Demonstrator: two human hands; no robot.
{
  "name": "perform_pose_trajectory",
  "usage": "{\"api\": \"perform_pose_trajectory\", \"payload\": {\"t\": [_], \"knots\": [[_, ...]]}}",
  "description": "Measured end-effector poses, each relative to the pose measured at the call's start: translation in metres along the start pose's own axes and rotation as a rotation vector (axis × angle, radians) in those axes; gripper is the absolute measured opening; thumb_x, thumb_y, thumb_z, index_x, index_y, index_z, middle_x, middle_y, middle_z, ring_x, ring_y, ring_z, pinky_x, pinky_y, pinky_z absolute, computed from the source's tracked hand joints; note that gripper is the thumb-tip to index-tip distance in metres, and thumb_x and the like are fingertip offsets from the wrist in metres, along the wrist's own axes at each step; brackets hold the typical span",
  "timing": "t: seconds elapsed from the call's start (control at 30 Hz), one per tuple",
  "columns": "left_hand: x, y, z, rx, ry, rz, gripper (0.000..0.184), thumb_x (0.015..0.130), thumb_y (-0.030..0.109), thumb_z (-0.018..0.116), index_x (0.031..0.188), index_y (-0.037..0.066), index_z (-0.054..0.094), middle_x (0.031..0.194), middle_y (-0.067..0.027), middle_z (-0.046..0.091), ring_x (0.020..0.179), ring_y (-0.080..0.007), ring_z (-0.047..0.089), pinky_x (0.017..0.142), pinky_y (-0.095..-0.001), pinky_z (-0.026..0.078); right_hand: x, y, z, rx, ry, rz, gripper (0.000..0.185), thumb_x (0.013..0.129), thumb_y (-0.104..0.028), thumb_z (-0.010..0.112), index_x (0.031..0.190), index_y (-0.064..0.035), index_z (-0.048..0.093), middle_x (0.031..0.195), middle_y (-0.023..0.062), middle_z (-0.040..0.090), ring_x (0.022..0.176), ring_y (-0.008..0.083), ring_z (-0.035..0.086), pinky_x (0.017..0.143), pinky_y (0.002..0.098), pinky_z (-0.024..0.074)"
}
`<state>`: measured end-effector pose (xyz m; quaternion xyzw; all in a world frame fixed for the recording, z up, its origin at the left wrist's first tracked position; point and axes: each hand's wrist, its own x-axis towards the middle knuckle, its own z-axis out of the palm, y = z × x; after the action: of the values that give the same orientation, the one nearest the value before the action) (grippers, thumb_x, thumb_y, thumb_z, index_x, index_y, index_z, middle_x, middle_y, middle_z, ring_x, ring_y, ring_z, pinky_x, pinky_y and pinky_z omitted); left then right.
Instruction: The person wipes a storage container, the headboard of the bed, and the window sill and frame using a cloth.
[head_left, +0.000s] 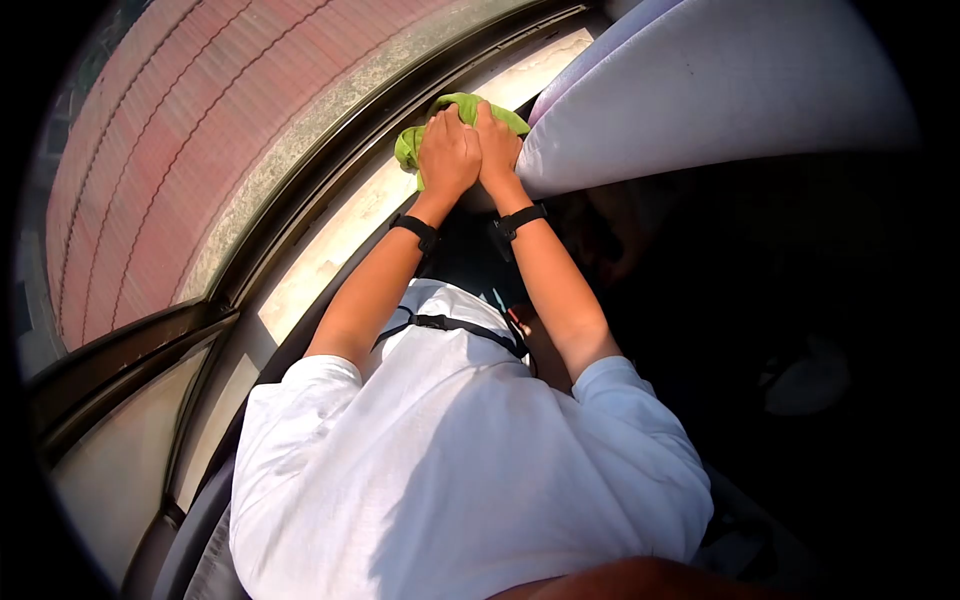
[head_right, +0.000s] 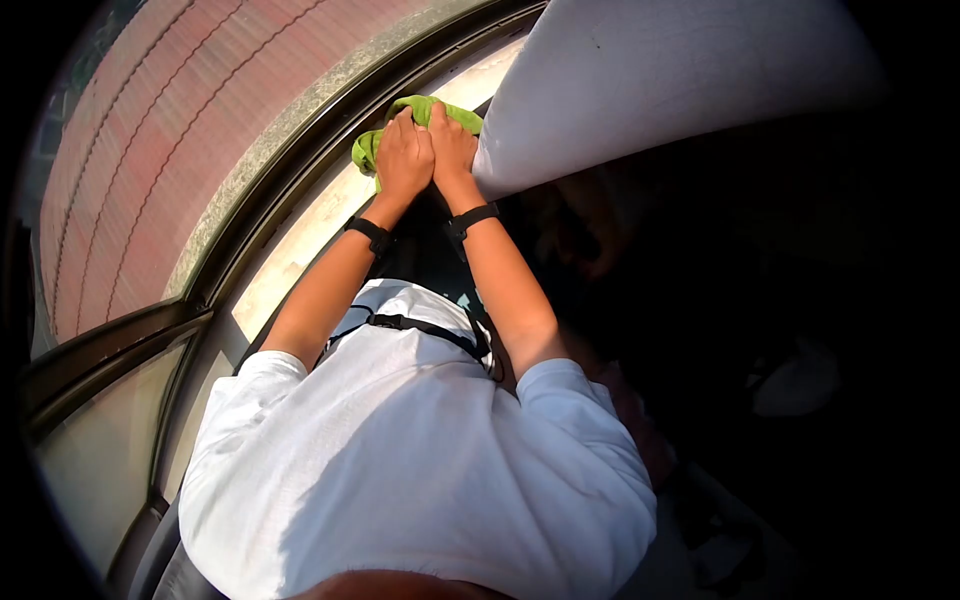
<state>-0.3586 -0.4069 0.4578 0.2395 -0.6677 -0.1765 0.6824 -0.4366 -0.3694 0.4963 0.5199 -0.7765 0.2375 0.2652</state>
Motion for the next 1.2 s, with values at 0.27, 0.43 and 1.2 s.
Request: {"api": "perform_pose_trajectory", "payload": {"t": [0.27,0.43,1.2], "knots": [[-0.008,-0.014,0.016,-0.042,-0.092,0.035,0.03,0.088,0.016,0.048,0.109,-0.004,0.056,0.104,-0.0264,0.063,0.099,-0.0445,0.058,0.094,-0.0499,0.044,-0.006,0.009,0.006,-0.102,-0.032,0.072,0.037,0.089,-0.038,0.055,0.112,-0.0083,0.052,0.088,0.0201,0.069,0.087,0.0403,0.067,0.072,0.0547,0.0517],[-0.005,-0.002,-0.008,-0.031,-0.065,0.118,0.02,0.085,0.014,0.051,0.097,-0.001,0.057,0.093,-0.0214,0.061,0.089,-0.0403,0.058,0.087,-0.0479,0.045,-0.017,0.0,-0.005,-0.407,0.2,-0.081,0.031,0.088,-0.033,0.059,0.107,-0.0085,0.058,0.097,0.0122,0.062,0.098,0.0318,0.06,0.081,0.0455,0.0497],[0.052,0.114,-0.126,0.081,-0.055,0.102,0.028,0.085,0.02,0.052,0.104,0.001,0.06,0.096,-0.0153,0.064,0.095,-0.0323,0.06,0.084,-0.0436,0.048,-0.024,-0.082,-0.143,-0.052,0.177,-0.156,0.032,0.085,-0.025,0.062,0.108,-0.0043,0.053,0.109,0.0178,0.054,0.104,0.0388,0.053,0.084,0.0478,0.0467]]}}
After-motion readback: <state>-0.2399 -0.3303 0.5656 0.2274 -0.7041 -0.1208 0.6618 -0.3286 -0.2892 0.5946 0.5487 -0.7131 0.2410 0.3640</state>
